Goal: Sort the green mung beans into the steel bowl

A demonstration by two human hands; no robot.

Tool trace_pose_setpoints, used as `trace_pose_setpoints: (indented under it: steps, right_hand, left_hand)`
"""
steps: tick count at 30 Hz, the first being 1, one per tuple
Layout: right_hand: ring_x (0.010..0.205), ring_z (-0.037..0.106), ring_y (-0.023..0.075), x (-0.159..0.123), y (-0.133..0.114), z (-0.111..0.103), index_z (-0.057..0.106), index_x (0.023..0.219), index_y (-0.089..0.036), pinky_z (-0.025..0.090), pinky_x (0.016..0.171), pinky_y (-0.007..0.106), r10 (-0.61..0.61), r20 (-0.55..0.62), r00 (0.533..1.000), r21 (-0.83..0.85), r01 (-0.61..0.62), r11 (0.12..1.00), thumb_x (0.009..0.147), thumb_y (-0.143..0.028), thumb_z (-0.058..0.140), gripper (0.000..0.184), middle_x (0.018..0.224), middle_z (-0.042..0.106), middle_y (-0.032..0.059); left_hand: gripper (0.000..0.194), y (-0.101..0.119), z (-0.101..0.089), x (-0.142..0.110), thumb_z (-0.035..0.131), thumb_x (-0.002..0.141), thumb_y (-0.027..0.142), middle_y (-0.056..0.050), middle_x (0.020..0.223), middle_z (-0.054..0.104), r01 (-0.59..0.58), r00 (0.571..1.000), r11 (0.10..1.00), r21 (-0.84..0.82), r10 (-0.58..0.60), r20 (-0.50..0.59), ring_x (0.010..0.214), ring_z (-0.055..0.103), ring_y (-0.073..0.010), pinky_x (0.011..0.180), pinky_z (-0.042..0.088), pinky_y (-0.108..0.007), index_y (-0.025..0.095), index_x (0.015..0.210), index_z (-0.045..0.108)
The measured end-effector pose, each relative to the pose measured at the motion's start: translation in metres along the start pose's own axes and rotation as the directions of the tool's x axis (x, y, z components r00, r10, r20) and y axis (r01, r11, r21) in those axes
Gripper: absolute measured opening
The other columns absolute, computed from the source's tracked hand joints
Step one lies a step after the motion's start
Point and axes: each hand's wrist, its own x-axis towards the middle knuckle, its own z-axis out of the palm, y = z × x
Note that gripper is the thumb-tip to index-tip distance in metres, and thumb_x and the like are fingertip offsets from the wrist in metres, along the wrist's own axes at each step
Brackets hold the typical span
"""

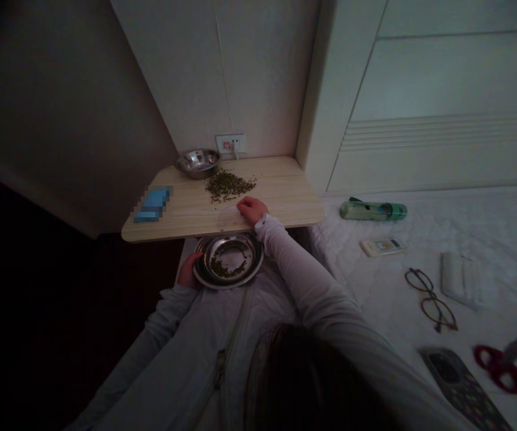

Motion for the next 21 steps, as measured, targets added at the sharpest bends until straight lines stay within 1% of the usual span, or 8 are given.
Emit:
trace_pose_setpoints:
  steps: [4, 9, 13, 16, 21]
  right_hand:
    - [0.053, 0.047, 0.0089, -0.0005, -0.0004, -0.0003, 0.057, 0.07, -0.016, 0.038, 0.059, 0.024, -0.003, -0.011, 1.0, 0.001, 0.003, 1.0, 0.061, -0.026, 0.043, 0.02, 0.053, 0.053, -0.0038]
    - [0.052, 0.046, 0.0087, -0.0014, -0.001, -0.0006, 0.057, 0.068, -0.017, 0.038, 0.057, 0.023, -0.002, -0.017, 1.0, -0.007, 0.002, 1.0, 0.061, -0.026, 0.043, 0.019, 0.051, 0.052, -0.0044]
    - [0.052, 0.046, 0.0088, -0.0012, -0.0004, -0.0009, 0.057, 0.069, -0.016, 0.037, 0.057, 0.023, 0.003, -0.041, 0.999, -0.001, -0.003, 1.0, 0.061, -0.027, 0.042, 0.02, 0.05, 0.051, -0.0045]
    - [0.052, 0.045, 0.0087, -0.0014, -0.0009, -0.0013, 0.057, 0.07, -0.016, 0.037, 0.056, 0.022, -0.005, -0.047, 0.999, 0.007, 0.005, 1.0, 0.061, -0.027, 0.042, 0.02, 0.05, 0.051, -0.0044]
    - [0.052, 0.045, 0.0094, -0.0033, -0.0047, -0.0021, 0.058, 0.071, -0.016, 0.037, 0.058, 0.023, 0.016, -0.029, 0.999, -0.033, -0.017, 0.999, 0.061, -0.027, 0.042, 0.022, 0.051, 0.052, -0.0041]
  left_hand:
    - [0.007, -0.0001, 0.0009, -0.0004, 0.056, 0.054, 0.021, -0.001, 0.047, 0.059, -0.011, 1.0, 1.0, -0.004, 0.011, -0.006, 0.055, 0.058, -0.0148, 0.054, 0.047, -0.023, 0.018, 0.047, 0.055]
    - [0.009, 0.0002, 0.001, -0.0004, 0.054, 0.054, 0.021, 0.0, 0.045, 0.058, 0.0, 1.0, 1.0, -0.007, 0.0, -0.003, 0.055, 0.058, -0.0152, 0.054, 0.047, -0.024, 0.019, 0.045, 0.054]
    - [0.009, -0.0005, -0.0001, 0.0002, 0.053, 0.055, 0.021, -0.001, 0.048, 0.06, -0.01, 1.0, 1.0, 0.003, 0.01, 0.004, 0.055, 0.057, -0.0148, 0.053, 0.047, -0.023, 0.018, 0.047, 0.056]
    - [0.008, -0.0012, -0.0011, 0.0007, 0.054, 0.056, 0.022, -0.001, 0.051, 0.061, 0.005, 1.0, 1.0, 0.009, -0.005, 0.015, 0.057, 0.058, -0.0149, 0.054, 0.047, -0.023, 0.018, 0.05, 0.057]
    - [0.01, 0.0001, 0.0005, -0.0014, 0.053, 0.057, 0.021, -0.001, 0.05, 0.061, 0.011, 1.0, 1.0, 0.005, -0.011, -0.012, 0.055, 0.058, -0.0146, 0.053, 0.047, -0.023, 0.018, 0.048, 0.056]
